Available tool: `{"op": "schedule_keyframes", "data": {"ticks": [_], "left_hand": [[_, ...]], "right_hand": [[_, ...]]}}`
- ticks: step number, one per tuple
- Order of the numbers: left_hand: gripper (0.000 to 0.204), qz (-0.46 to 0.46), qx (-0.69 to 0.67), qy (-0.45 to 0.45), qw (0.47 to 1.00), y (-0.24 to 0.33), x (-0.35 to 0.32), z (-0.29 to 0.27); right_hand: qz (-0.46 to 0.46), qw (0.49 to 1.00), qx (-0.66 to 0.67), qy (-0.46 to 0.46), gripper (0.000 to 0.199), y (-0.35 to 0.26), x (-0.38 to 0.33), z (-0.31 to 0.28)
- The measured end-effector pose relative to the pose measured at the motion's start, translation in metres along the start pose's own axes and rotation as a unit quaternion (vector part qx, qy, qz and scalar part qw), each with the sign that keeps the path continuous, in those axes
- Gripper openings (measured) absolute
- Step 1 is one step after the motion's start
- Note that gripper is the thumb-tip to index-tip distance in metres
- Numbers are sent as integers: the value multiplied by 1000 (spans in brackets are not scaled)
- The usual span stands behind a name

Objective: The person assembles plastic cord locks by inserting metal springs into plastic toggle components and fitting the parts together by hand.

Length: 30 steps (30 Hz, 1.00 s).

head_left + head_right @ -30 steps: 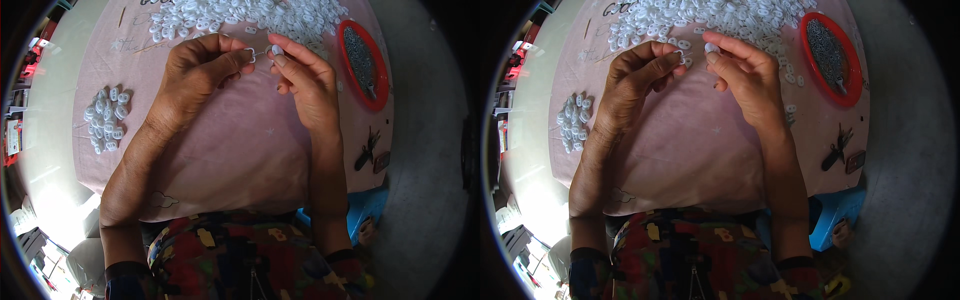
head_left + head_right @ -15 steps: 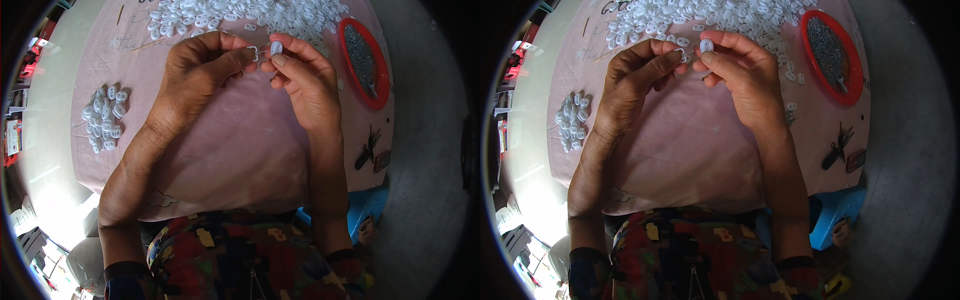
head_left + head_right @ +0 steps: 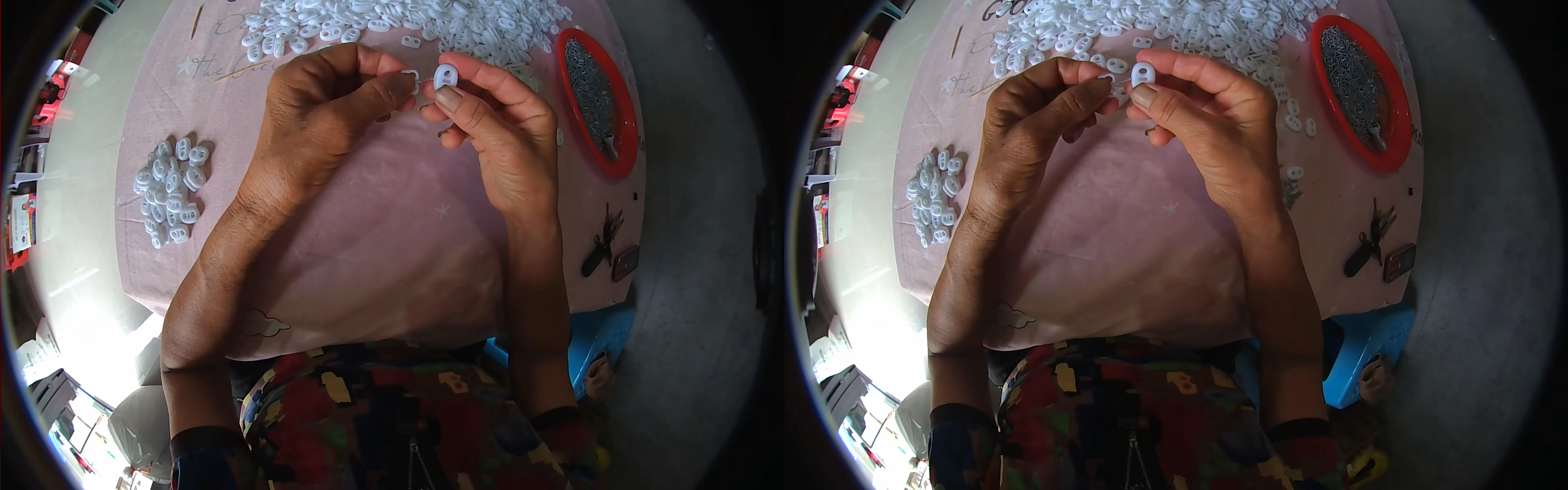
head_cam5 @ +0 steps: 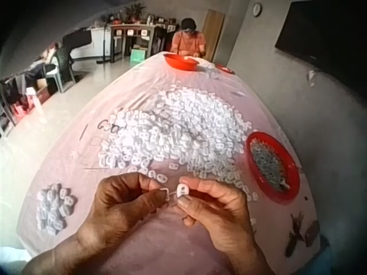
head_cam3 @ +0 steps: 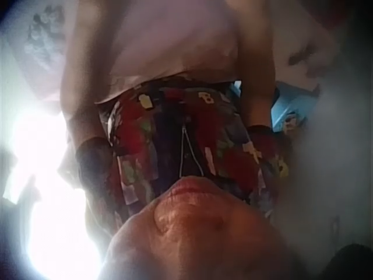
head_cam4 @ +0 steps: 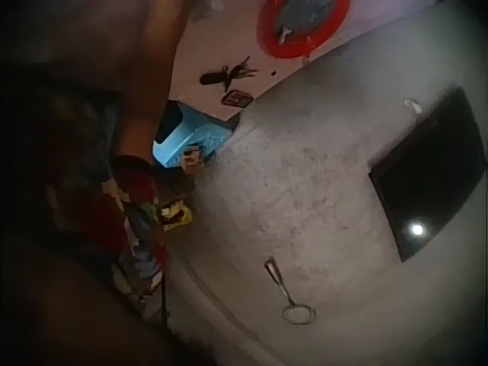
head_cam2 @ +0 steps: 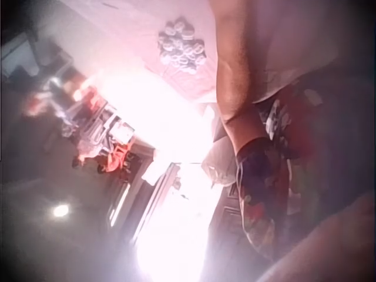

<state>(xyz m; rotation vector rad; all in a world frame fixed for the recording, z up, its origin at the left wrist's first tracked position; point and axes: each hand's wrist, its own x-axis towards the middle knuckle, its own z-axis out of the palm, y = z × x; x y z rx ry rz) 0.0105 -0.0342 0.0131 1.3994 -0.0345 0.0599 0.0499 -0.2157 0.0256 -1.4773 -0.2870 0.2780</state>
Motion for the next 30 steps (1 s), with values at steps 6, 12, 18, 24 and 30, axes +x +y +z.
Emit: {"op": "schedule_keyframes", "data": {"ticks": [6,12,18,24,30], "left_hand": [[14,-5,12,-2,1000,2,0,-1],[15,-4,18,-13,1000,2,0,-4],[15,2,11,-21,1000,2,1,-6],[14,10,6,-15,1000,4,-1,-5],[13,19,32,-6,999,6,-3,-2]], "right_hand": [[-8,1000,-18,-7,29,-1,-1,0],[-2,1000,-25,-20,29,-2,-1,-1],[11,999,-14,-26,29,-2,-1,-1],[13,999,-5,-41,31,-3,-1,-3],[21,998,-7,-60,32,-4,-1,-1]]}}
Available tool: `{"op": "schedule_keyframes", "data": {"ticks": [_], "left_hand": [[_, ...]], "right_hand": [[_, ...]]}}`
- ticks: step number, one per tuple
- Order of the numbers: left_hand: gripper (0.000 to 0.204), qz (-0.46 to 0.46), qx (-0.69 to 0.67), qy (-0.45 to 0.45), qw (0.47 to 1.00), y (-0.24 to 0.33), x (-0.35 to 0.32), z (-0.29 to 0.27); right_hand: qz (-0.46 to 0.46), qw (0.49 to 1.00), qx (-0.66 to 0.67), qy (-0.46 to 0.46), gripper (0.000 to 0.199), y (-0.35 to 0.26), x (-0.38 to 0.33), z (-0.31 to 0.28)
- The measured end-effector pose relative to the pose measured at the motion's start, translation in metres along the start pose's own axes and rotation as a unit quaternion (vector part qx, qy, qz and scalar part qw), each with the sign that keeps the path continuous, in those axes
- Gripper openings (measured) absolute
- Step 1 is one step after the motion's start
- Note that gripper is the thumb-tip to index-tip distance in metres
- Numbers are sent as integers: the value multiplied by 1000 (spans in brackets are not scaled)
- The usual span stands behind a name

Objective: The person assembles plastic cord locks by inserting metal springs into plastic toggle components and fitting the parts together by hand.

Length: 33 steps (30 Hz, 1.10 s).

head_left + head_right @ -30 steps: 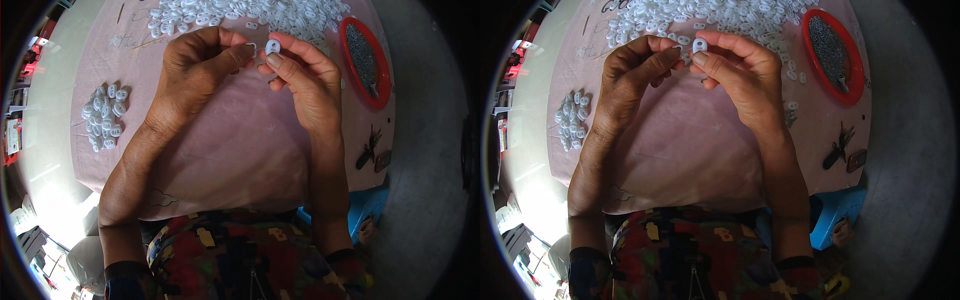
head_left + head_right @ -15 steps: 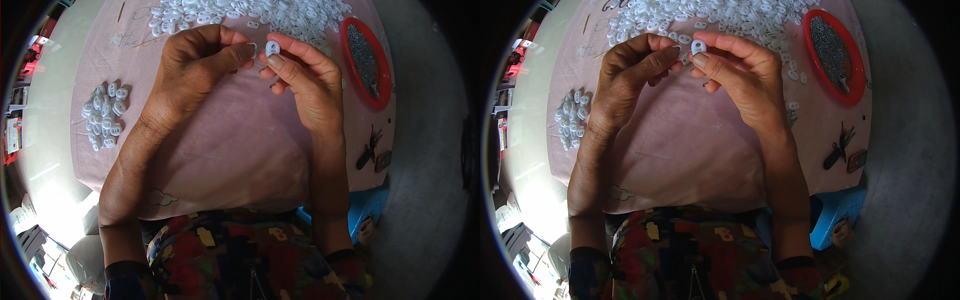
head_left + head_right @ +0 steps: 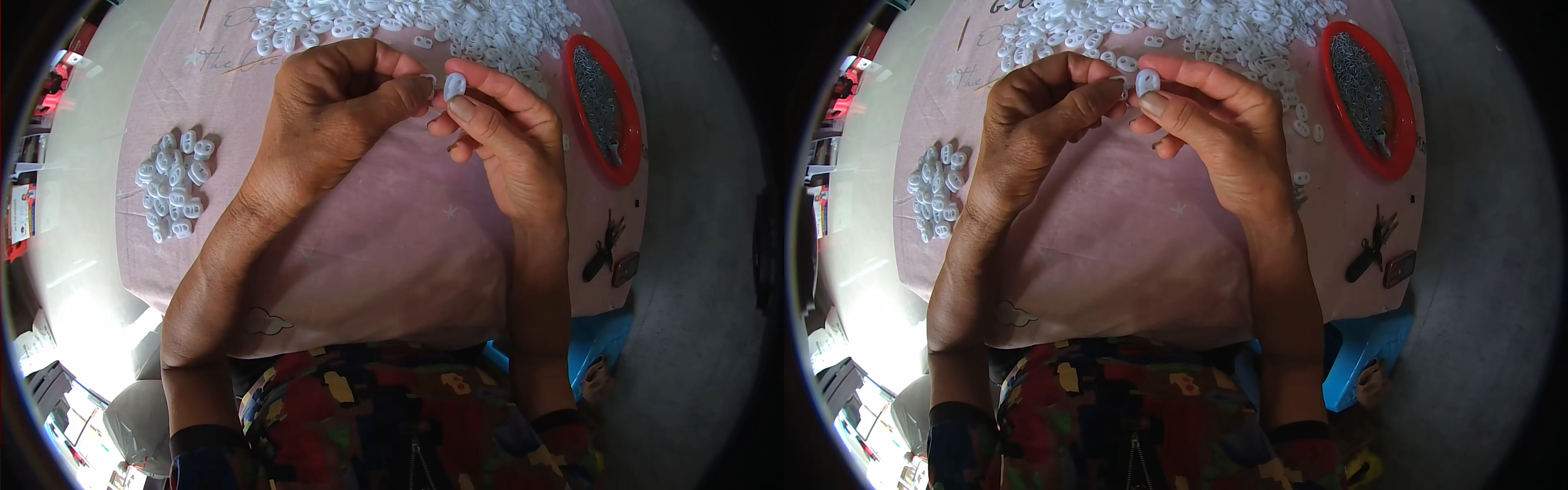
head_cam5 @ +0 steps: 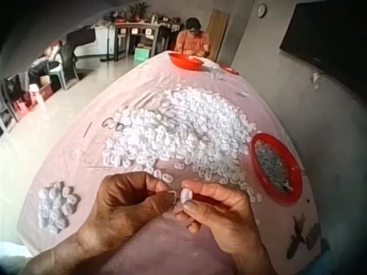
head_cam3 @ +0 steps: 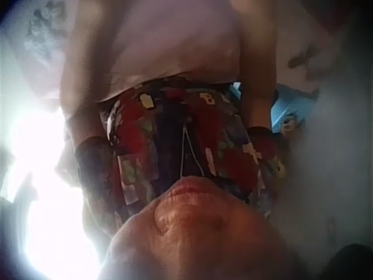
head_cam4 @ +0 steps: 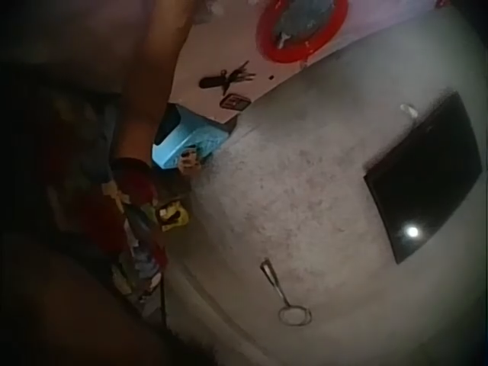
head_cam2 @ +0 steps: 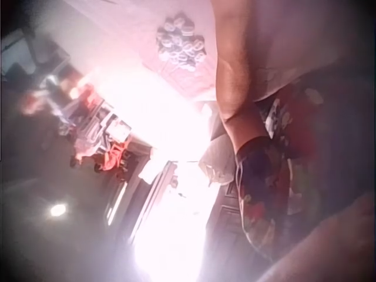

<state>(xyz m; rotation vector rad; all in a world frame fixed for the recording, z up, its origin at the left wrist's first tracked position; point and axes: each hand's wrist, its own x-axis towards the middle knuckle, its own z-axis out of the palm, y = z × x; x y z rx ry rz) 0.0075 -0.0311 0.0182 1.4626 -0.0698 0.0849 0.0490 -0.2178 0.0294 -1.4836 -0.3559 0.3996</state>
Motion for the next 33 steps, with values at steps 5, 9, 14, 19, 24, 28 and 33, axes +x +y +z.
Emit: {"op": "schedule_keyframes", "data": {"ticks": [5,9,14,19,24,28,33], "left_hand": [[13,4,-17,2,1000,1,0,-1],[13,0,-7,3,1000,2,-1,0],[13,-1,-11,1,1000,2,0,0],[12,-3,-11,-6,1000,1,0,-1],[11,-15,12,2,1000,3,0,-1],[11,-6,13,7,1000,-3,0,-1],[12,-8,-5,-13,1000,2,0,1]], "right_hand": [[-5,1000,9,26,32,0,0,-1],[-8,1000,4,29,31,2,1,-1],[-8,999,13,36,30,2,1,0],[-11,999,-3,37,29,2,1,0],[-20,999,-23,36,28,1,0,1],[-22,999,-28,29,27,1,0,2],[-29,999,-24,23,27,1,-2,5]]}}
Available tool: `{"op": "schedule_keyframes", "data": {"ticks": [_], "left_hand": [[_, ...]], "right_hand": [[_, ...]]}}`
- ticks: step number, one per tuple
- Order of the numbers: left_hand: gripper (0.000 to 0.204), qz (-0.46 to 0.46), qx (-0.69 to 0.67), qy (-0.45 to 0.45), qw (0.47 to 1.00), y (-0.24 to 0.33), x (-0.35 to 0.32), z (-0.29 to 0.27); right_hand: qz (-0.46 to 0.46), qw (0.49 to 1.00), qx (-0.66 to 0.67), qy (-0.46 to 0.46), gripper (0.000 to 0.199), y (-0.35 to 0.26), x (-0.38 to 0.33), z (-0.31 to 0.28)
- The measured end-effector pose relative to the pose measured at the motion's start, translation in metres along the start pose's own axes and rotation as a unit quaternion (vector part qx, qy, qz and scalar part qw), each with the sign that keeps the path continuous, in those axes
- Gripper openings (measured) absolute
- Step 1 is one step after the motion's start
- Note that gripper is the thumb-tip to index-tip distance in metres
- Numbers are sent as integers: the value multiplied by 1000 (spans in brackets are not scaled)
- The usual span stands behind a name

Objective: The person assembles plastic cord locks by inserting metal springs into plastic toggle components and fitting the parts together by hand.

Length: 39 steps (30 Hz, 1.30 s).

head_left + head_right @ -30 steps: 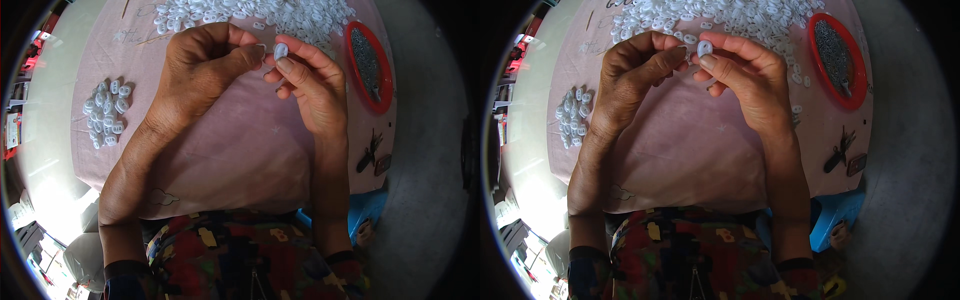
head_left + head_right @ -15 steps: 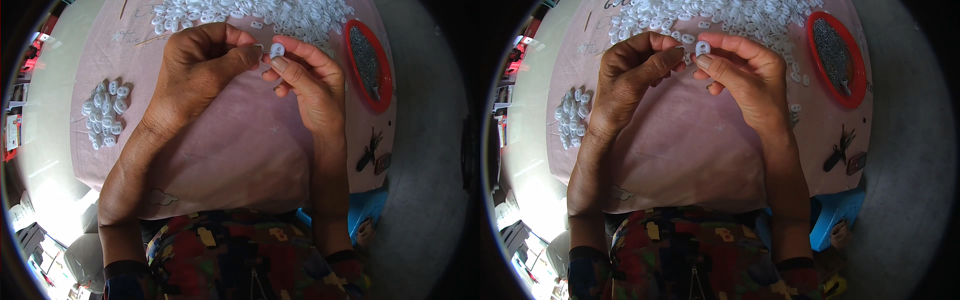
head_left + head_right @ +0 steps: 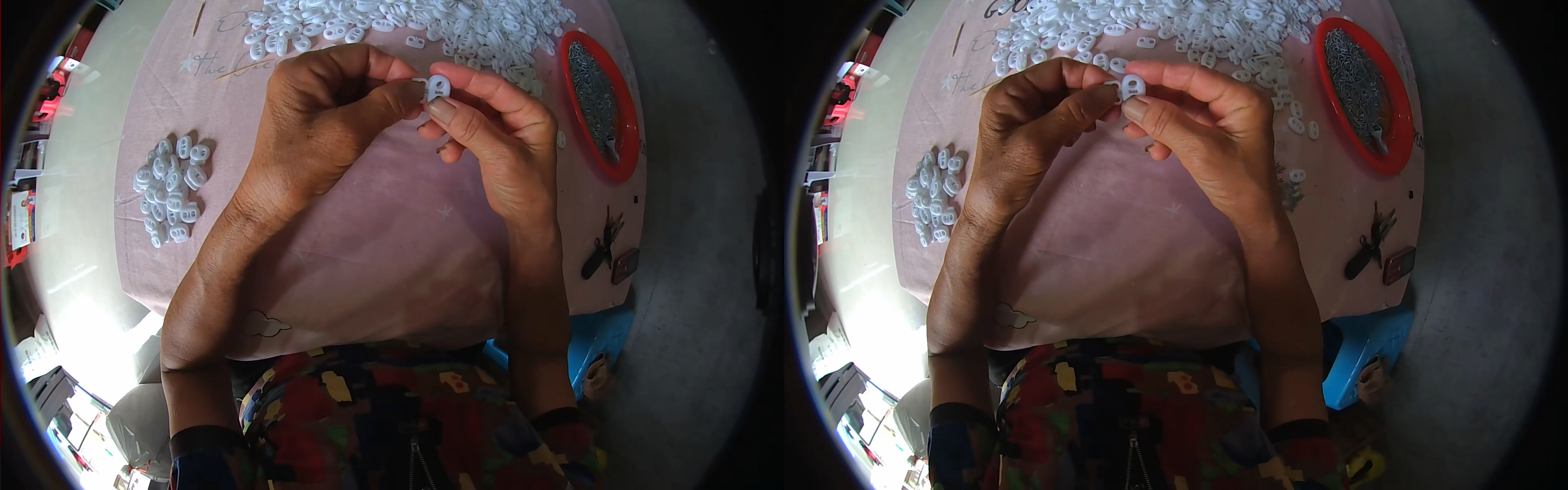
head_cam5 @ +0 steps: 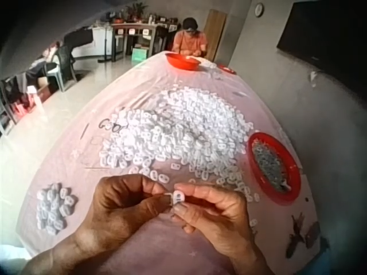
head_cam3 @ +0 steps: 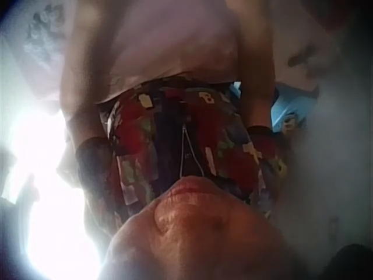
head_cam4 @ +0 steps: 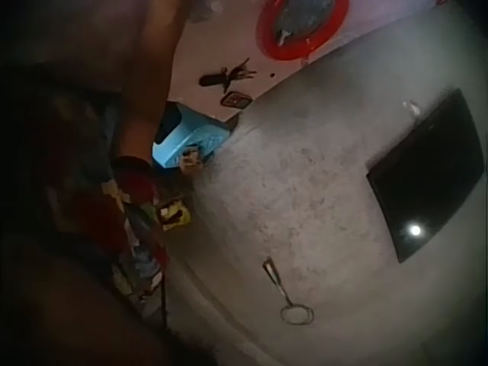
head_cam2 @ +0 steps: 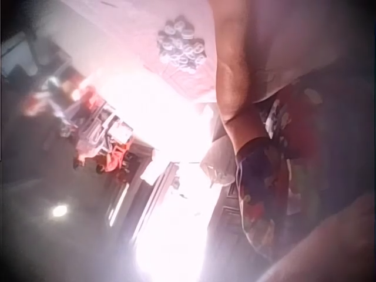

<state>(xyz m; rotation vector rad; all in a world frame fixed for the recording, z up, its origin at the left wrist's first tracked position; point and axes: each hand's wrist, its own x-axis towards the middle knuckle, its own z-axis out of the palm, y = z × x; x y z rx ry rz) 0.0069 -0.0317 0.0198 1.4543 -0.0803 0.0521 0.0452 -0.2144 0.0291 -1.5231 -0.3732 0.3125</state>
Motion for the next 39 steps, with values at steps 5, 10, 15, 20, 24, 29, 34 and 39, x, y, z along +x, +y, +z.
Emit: {"op": "schedule_keyframes", "data": {"ticks": [5,10,15,20,24,29,34,39], "left_hand": [[15,-37,-30,-5,999,0,2,-5],[19,-84,-74,1,994,0,2,-3],[21,-131,-114,11,985,-1,1,-4],[21,-170,-178,3,969,-2,1,-3],[25,-187,-238,7,953,-4,0,0],[24,-207,-288,25,935,-7,-2,4],[23,-210,-334,15,919,-12,-3,9],[24,-206,-349,-6,914,-12,-3,9]], "right_hand": [[-21,1000,-10,4,28,0,0,1],[-48,998,-39,21,30,1,-1,4],[-66,996,-57,36,31,5,-1,6],[-204,972,-108,46,32,15,0,12],[-235,963,-121,50,33,19,1,12],[-298,919,-252,57,42,15,1,13],[-314,896,-298,97,45,21,-1,16],[-341,877,-320,113,44,23,0,13]]}}
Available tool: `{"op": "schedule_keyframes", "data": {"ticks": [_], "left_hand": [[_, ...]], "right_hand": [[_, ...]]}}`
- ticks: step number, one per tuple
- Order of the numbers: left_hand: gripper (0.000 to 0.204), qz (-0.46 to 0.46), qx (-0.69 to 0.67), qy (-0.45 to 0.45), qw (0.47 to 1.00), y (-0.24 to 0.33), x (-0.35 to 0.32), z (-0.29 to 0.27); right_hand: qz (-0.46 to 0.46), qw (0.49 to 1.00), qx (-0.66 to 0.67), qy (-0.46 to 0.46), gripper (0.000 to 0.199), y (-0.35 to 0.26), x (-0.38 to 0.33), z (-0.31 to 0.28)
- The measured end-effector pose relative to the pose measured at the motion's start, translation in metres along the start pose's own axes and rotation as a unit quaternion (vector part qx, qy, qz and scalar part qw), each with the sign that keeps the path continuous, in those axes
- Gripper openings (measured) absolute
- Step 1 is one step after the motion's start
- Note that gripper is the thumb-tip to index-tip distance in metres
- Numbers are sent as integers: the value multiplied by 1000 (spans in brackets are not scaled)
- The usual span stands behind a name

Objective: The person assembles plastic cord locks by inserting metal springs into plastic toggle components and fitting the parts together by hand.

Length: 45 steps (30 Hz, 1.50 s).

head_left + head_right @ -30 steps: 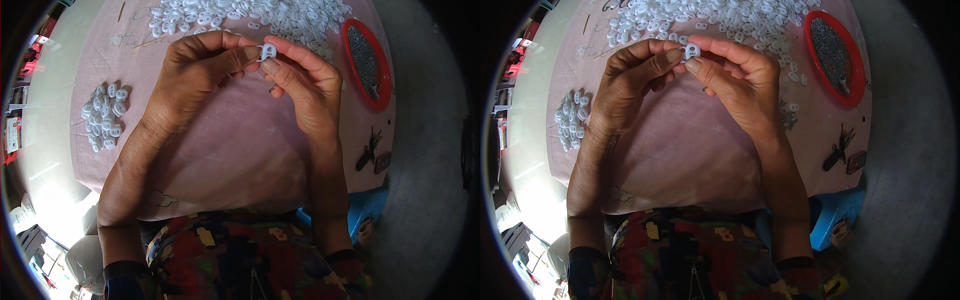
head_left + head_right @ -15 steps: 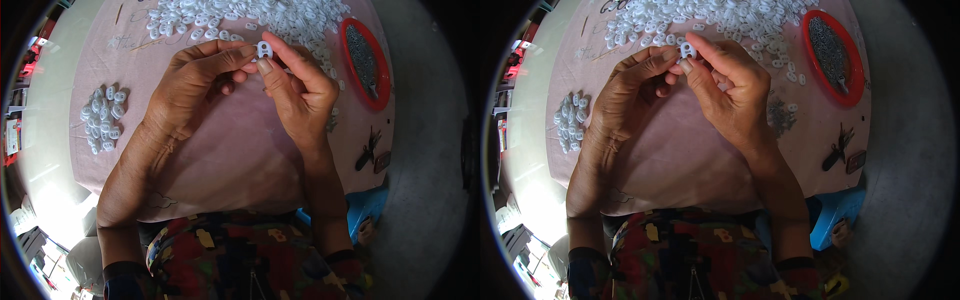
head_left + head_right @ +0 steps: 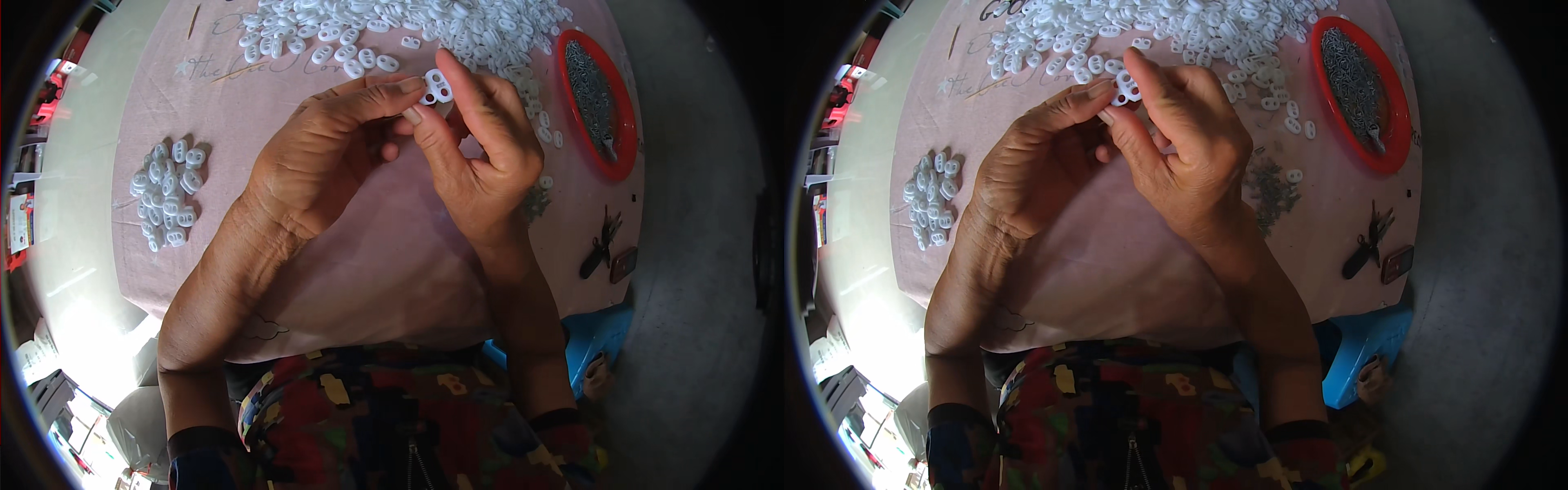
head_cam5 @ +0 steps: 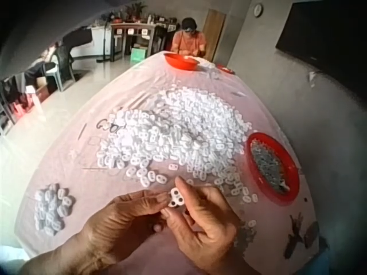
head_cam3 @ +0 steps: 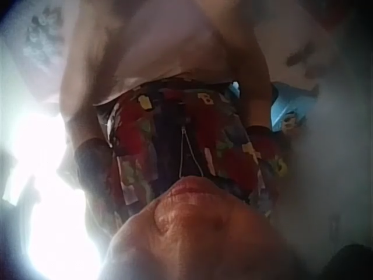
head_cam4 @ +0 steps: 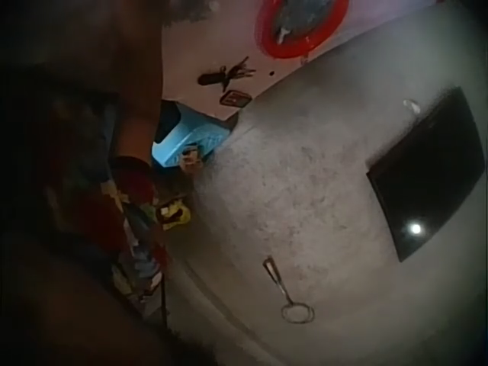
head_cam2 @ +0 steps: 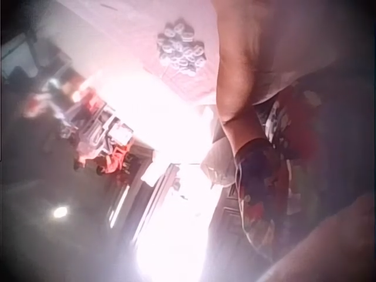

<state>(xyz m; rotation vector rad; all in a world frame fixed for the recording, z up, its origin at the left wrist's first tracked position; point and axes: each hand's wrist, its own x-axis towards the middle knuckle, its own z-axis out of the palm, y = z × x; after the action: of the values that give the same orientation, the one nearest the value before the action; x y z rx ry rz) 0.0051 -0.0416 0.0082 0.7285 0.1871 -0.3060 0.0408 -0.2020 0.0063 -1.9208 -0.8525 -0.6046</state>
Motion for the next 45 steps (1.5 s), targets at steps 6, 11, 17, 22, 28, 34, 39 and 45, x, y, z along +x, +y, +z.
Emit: {"op": "schedule_keyframes", "data": {"ticks": [6,11,17,22,28,34,39,45], "left_hand": [[19,7,52,11,999,9,-3,4],[17,56,125,29,990,9,-1,4],[17,83,143,43,985,2,-2,5],[19,84,121,48,988,-1,-1,6],[18,63,132,25,989,4,0,4],[18,89,170,21,981,6,1,4],[18,95,195,14,976,9,2,3],[17,111,183,24,977,7,0,3]], "right_hand": [[2,1000,7,-18,42,0,3,-5],[-43,999,10,-20,43,4,4,-4],[-41,999,-8,-9,44,0,4,-1],[-62,998,-20,-11,43,6,4,-1],[-62,997,-17,-33,42,7,8,-8],[-65,996,-27,-56,41,5,10,-9],[-80,995,-10,-59,40,6,10,-9],[-58,996,14,-65,38,2,10,-8]]}}
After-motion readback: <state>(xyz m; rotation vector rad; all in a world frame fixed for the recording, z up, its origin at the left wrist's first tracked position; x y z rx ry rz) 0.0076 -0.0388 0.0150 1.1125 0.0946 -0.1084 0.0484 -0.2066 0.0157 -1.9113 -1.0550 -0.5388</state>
